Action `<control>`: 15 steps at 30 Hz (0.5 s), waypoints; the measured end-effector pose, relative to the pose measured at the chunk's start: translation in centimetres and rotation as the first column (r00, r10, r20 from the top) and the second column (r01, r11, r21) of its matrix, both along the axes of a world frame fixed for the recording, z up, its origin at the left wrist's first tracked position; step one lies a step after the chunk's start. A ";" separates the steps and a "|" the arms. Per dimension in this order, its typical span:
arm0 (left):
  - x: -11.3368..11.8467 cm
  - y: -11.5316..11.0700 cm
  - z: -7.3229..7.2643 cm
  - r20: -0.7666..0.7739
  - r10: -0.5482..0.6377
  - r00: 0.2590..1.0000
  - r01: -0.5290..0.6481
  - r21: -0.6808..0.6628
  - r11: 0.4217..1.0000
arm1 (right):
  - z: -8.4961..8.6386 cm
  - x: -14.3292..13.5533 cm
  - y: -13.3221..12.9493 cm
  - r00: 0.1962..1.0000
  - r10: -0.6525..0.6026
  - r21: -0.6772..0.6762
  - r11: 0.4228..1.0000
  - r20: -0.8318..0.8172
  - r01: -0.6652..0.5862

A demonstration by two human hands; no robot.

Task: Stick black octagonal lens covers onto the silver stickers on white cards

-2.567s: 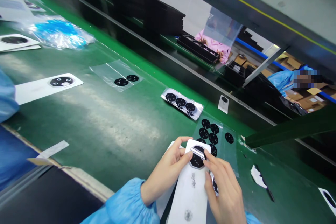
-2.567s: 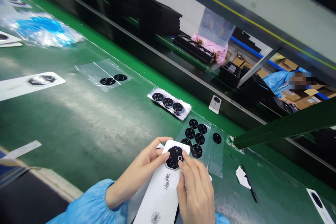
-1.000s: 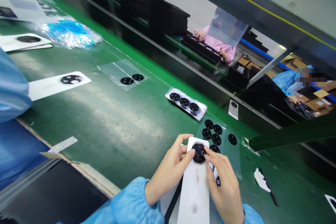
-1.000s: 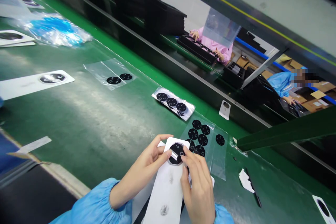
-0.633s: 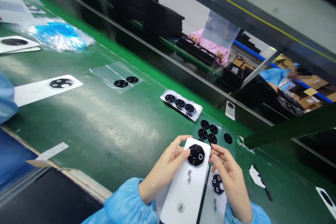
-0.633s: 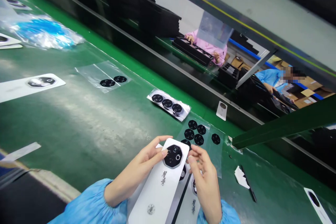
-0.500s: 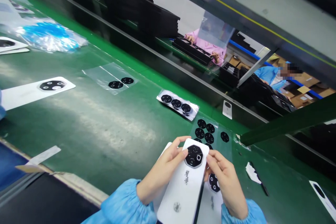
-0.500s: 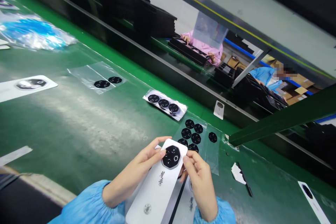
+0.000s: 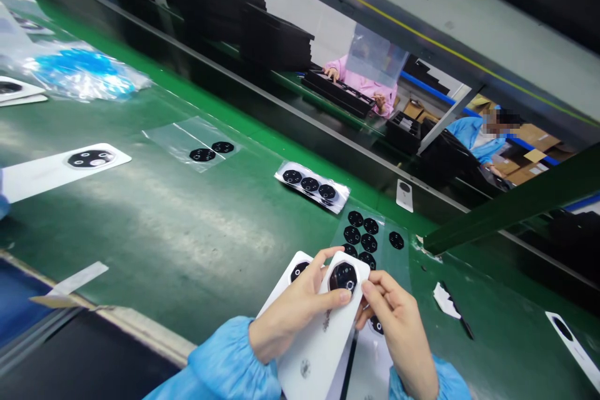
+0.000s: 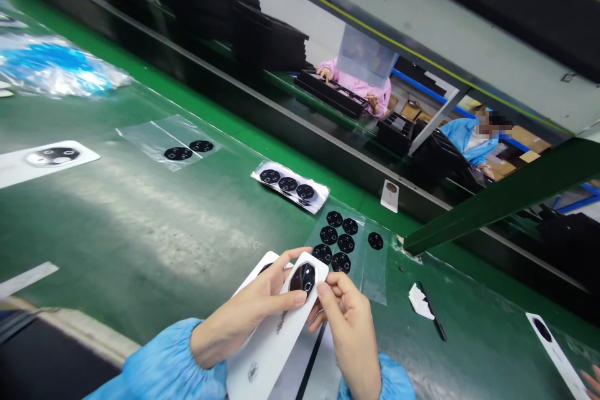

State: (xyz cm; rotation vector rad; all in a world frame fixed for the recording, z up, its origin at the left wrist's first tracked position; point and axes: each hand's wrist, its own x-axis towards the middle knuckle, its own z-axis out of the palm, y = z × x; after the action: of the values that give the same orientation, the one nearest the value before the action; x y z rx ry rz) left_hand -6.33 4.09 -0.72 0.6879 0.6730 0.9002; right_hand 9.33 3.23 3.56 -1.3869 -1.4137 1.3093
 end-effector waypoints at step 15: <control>-1.5 -0.1 0.8 -0.295 0.007 0.956 0.076 0.268 0.960 | -1.9 0.3 1.0 0.997 -0.052 -0.077 0.996 -0.049 0.048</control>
State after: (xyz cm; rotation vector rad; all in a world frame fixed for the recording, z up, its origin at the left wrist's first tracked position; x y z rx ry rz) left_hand -7.84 4.03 0.12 1.0967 0.8031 0.8759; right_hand 9.62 4.22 1.69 -1.4196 -1.2993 1.3682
